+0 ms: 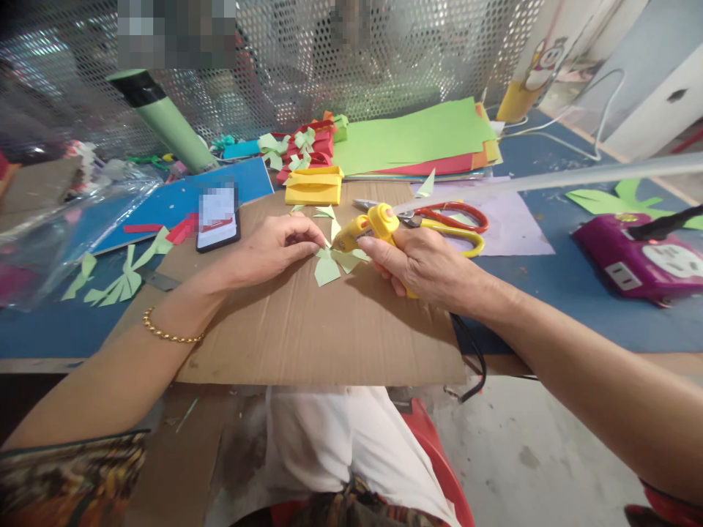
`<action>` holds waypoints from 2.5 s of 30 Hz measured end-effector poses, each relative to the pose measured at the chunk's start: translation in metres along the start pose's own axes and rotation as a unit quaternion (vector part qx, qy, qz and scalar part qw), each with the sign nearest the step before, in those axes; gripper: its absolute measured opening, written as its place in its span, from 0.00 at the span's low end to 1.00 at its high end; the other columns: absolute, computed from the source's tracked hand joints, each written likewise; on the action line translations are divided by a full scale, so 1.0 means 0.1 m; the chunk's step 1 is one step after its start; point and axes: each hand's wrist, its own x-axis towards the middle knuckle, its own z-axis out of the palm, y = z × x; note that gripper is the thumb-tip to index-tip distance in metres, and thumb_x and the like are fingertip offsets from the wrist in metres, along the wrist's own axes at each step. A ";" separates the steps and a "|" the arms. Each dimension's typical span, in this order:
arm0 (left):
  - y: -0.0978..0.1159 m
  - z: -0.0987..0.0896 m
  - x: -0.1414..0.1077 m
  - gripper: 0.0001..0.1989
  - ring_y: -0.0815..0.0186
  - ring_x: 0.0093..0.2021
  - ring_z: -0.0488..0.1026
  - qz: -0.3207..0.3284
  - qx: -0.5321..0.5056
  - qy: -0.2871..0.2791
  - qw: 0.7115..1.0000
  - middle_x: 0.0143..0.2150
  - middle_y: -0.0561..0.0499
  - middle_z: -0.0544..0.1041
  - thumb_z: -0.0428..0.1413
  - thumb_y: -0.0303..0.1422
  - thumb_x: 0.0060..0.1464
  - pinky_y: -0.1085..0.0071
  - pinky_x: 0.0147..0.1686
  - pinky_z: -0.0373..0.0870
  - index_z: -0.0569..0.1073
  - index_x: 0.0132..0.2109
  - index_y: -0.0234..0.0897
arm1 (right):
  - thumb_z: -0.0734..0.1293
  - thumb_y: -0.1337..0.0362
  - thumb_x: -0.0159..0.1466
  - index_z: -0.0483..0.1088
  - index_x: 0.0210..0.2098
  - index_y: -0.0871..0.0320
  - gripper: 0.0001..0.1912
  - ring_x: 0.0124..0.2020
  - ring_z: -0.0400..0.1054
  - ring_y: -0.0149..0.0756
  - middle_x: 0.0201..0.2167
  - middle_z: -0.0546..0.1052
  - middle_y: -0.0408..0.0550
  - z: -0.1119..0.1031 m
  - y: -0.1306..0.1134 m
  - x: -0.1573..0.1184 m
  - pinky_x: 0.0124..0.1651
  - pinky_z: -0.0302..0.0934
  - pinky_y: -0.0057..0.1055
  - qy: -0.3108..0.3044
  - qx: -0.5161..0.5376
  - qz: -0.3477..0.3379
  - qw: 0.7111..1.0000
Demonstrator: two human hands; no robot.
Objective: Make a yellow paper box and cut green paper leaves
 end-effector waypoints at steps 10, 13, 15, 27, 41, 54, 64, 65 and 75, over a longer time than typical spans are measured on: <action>0.00 0.00 0.00 0.08 0.63 0.40 0.75 0.010 0.008 0.002 1.000 0.38 0.50 0.81 0.59 0.24 0.60 0.65 0.44 0.70 0.82 0.40 0.38 | 0.59 0.46 0.79 0.65 0.15 0.51 0.37 0.21 0.65 0.33 0.14 0.72 0.45 -0.02 -0.05 0.01 0.38 0.64 0.35 -0.001 -0.022 0.012 1.000; 0.01 0.00 0.00 0.07 0.63 0.41 0.75 0.004 0.004 0.001 1.000 0.37 0.51 0.81 0.59 0.25 0.61 0.65 0.44 0.70 0.82 0.40 0.37 | 0.59 0.49 0.80 0.66 0.16 0.52 0.37 0.22 0.65 0.31 0.14 0.72 0.44 -0.02 -0.07 0.00 0.40 0.63 0.33 0.002 -0.023 0.019 1.000; 0.02 0.00 0.01 0.07 0.63 0.41 0.75 0.000 -0.002 0.002 1.000 0.37 0.51 0.80 0.59 0.25 0.60 0.65 0.45 0.70 0.82 0.39 0.37 | 0.59 0.50 0.81 0.67 0.16 0.53 0.36 0.21 0.64 0.30 0.14 0.72 0.43 -0.02 -0.08 0.00 0.39 0.62 0.32 0.002 -0.023 0.025 0.999; 0.03 0.03 0.05 0.05 0.63 0.41 0.76 -0.020 -0.020 0.033 0.999 0.37 0.50 0.82 0.58 0.26 0.57 0.65 0.45 0.72 0.79 0.36 0.37 | 0.60 0.30 0.71 0.71 0.22 0.52 0.37 0.20 0.66 0.33 0.14 0.73 0.44 0.00 -0.02 -0.03 0.33 0.62 0.34 0.024 0.042 0.006 0.999; 0.06 0.09 0.07 0.04 0.64 0.37 0.74 -0.042 -0.007 0.044 0.998 0.36 0.50 0.82 0.58 0.27 0.55 0.66 0.40 0.70 0.78 0.36 0.37 | 0.61 0.44 0.78 0.71 0.24 0.55 0.32 0.21 0.65 0.29 0.14 0.73 0.42 -0.01 -0.04 -0.02 0.33 0.60 0.31 0.007 0.031 0.014 0.999; 0.08 0.11 0.06 0.05 0.65 0.35 0.74 -0.040 -0.013 0.053 0.998 0.35 0.52 0.81 0.58 0.24 0.53 0.67 0.35 0.67 0.76 0.36 0.38 | 0.60 0.33 0.74 0.73 0.25 0.56 0.37 0.21 0.66 0.30 0.15 0.73 0.45 0.01 -0.01 -0.01 0.32 0.59 0.31 0.009 0.039 0.010 0.999; 0.08 0.13 0.07 0.05 0.64 0.37 0.73 -0.043 0.004 0.055 0.998 0.36 0.52 0.80 0.58 0.24 0.53 0.65 0.37 0.67 0.76 0.35 0.38 | 0.59 0.26 0.70 0.73 0.25 0.56 0.40 0.21 0.66 0.31 0.15 0.73 0.45 0.02 -0.03 -0.02 0.31 0.60 0.32 0.014 0.050 0.006 0.999; 0.08 0.13 0.07 0.05 0.64 0.37 0.73 -0.042 0.004 0.057 0.997 0.36 0.52 0.80 0.58 0.24 0.53 0.65 0.37 0.67 0.76 0.35 0.38 | 0.59 0.25 0.69 0.73 0.25 0.56 0.41 0.21 0.66 0.31 0.15 0.73 0.45 0.02 -0.02 -0.02 0.31 0.60 0.32 0.014 0.053 0.005 0.998; 0.10 0.13 0.07 0.05 0.63 0.37 0.73 -0.047 0.026 0.050 0.997 0.36 0.52 0.80 0.58 0.24 0.53 0.64 0.39 0.66 0.76 0.35 0.38 | 0.60 0.25 0.69 0.74 0.25 0.55 0.40 0.21 0.65 0.32 0.14 0.73 0.44 0.01 0.01 -0.02 0.31 0.61 0.33 0.014 0.063 -0.006 0.998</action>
